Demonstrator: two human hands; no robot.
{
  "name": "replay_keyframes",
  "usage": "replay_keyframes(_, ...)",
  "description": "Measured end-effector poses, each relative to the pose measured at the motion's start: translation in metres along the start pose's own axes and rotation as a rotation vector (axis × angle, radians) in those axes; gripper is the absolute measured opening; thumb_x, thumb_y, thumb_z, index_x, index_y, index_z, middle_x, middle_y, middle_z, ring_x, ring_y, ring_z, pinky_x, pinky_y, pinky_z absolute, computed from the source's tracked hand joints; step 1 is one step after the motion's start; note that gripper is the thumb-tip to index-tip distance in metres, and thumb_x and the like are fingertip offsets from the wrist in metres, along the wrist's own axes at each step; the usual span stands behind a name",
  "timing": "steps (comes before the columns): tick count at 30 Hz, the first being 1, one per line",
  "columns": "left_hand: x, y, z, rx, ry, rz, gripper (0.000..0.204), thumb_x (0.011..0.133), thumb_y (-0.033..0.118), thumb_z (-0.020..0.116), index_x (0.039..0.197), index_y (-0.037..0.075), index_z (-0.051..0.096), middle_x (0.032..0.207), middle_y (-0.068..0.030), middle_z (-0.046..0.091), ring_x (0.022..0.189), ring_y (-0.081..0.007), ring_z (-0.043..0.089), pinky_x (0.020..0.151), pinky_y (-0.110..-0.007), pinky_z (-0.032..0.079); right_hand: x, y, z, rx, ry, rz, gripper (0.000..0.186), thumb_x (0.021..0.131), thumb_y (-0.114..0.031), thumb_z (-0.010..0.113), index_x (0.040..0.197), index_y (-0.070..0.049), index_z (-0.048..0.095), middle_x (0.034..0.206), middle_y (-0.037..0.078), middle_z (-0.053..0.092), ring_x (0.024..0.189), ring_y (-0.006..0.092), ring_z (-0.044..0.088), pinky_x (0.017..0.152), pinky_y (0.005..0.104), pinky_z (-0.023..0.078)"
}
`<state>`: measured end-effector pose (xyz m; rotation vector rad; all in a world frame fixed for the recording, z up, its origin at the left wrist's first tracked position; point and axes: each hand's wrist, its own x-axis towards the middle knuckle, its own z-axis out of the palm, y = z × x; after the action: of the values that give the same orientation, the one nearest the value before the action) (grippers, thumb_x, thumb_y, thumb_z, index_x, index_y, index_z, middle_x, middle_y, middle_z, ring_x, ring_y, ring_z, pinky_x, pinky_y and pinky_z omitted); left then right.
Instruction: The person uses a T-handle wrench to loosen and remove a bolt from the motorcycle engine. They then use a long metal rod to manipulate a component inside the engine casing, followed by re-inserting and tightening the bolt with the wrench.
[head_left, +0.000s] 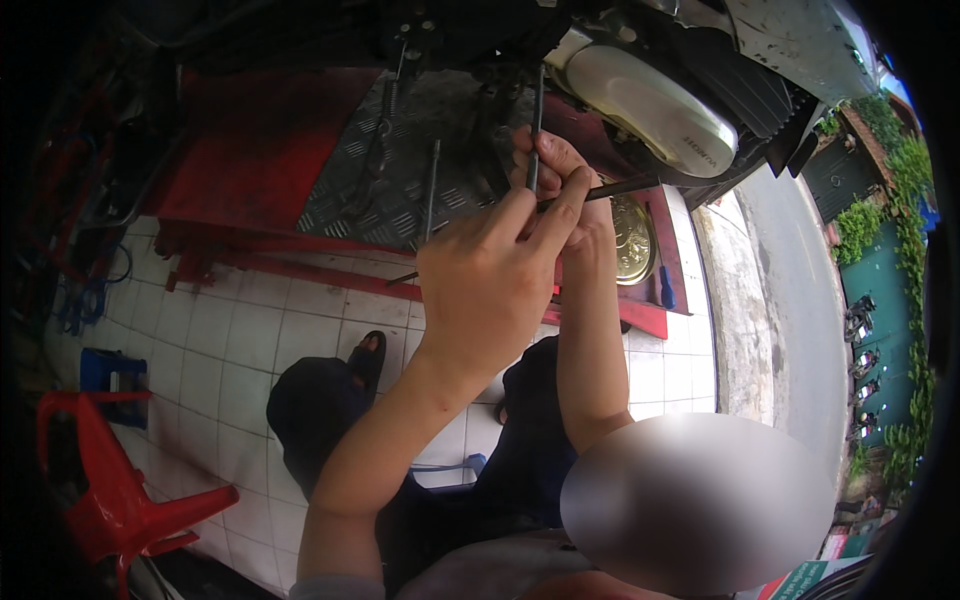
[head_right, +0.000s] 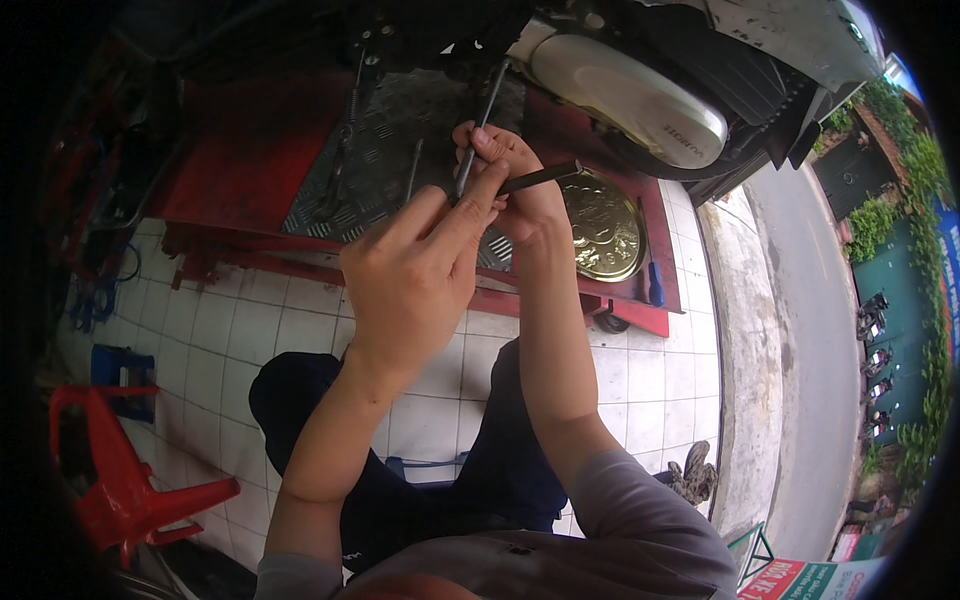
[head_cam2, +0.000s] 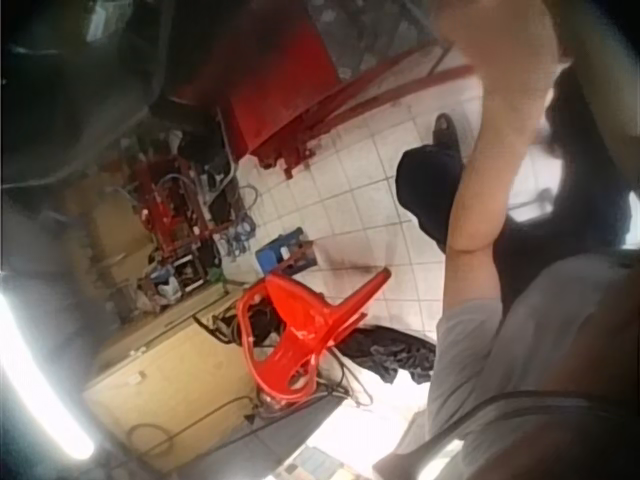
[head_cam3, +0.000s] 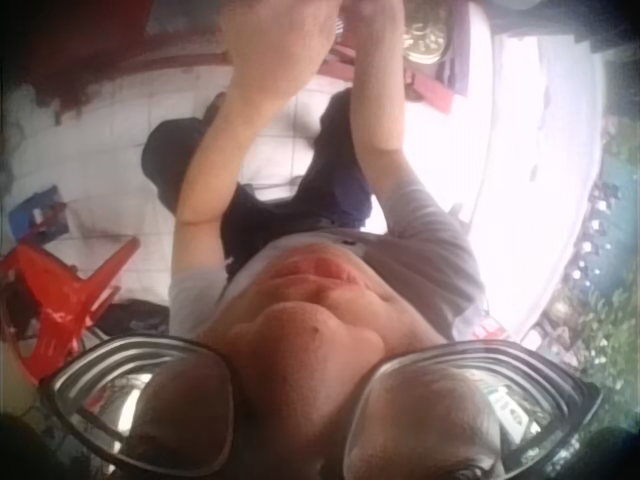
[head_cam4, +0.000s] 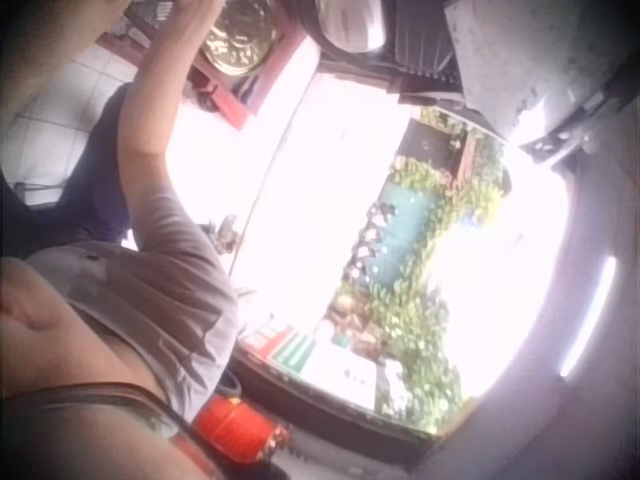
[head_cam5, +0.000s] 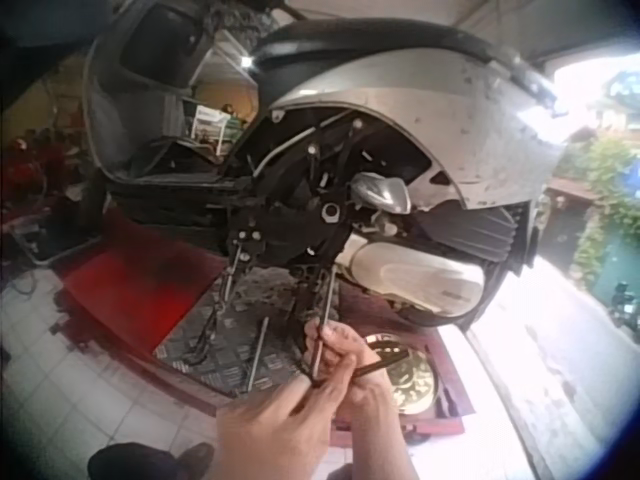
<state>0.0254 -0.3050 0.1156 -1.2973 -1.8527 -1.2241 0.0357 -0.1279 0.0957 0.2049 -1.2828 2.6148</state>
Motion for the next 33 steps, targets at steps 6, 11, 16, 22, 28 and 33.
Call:
replay_keyframes(6,-0.007,0.016,-0.027,0.001,-0.533,-0.279,0.042,0.086,0.028,0.066,0.116,-0.001,0.062,0.063,-0.0096,0.062,0.056,-0.027,0.063,0.054,-0.037,0.05,0.003,0.002,-0.01,0.296,-0.116,-0.059,0.015,0.096,-0.016,0.054,0.098,-0.002,0.052,0.064,-0.003,0.04,0.051,0.0016,0.034,0.04,0.0152,0.027)
replay_keyframes(11,0.004,0.006,-0.03,-0.159,-0.41,-0.432,0.059,0.086,0.026,0.068,0.124,-0.014,0.047,0.061,-0.0137,0.061,0.056,-0.0276,0.064,0.053,-0.035,0.05,0.002,0.002,-0.006,0.313,-0.102,-0.064,0.015,0.097,-0.016,0.054,0.1,-0.002,0.052,0.066,-0.003,0.04,0.051,0.002,0.034,0.04,0.0155,0.027)
replay_keyframes(16,-0.003,0.005,-0.002,-0.471,-0.166,-0.436,0.053,0.089,0.022,0.068,0.125,-0.008,0.046,0.061,-0.0079,0.06,0.054,-0.0151,0.061,0.051,-0.027,0.047,0.004,0.003,-0.006,0.259,-0.076,-0.075,0.018,0.095,-0.017,0.056,0.101,-0.001,0.054,0.066,-0.003,0.039,0.052,0.0026,0.034,0.04,0.0162,0.026)
replay_keyframes(22,-0.011,-0.002,0.032,-0.869,0.103,-0.475,0.034,0.091,0.01,0.062,0.119,-0.002,0.046,0.098,-0.0056,0.063,0.076,-0.0056,0.06,0.06,-0.018,0.046,0.008,0.009,0.0,0.09,-0.05,-0.066,0.02,0.093,-0.019,0.061,0.1,0.0,0.056,0.063,-0.003,0.042,0.052,0.0028,0.036,0.042,0.0172,0.028)
replay_keyframes(28,-0.009,-0.005,0.03,-0.927,0.056,-0.454,0.031,0.091,0.002,0.059,0.119,-0.002,0.045,0.106,-0.0081,0.06,0.089,-0.0079,0.06,0.067,-0.019,0.049,0.008,0.007,-0.002,0.09,-0.043,-0.054,0.021,0.092,-0.02,0.062,0.099,-0.001,0.056,0.063,-0.003,0.043,0.05,0.0026,0.036,0.043,0.0167,0.03)
replay_keyframes(33,-0.01,-0.003,0.034,-0.982,0.1,-0.446,0.031,0.091,0.0,0.057,0.119,-0.003,0.045,0.109,-0.0094,0.058,0.091,-0.0093,0.061,0.071,-0.021,0.052,0.006,0.008,-0.001,0.077,-0.014,-0.032,0.022,0.092,-0.022,0.062,0.1,-0.002,0.055,0.063,-0.003,0.043,0.049,0.0023,0.036,0.041,0.0169,0.029)
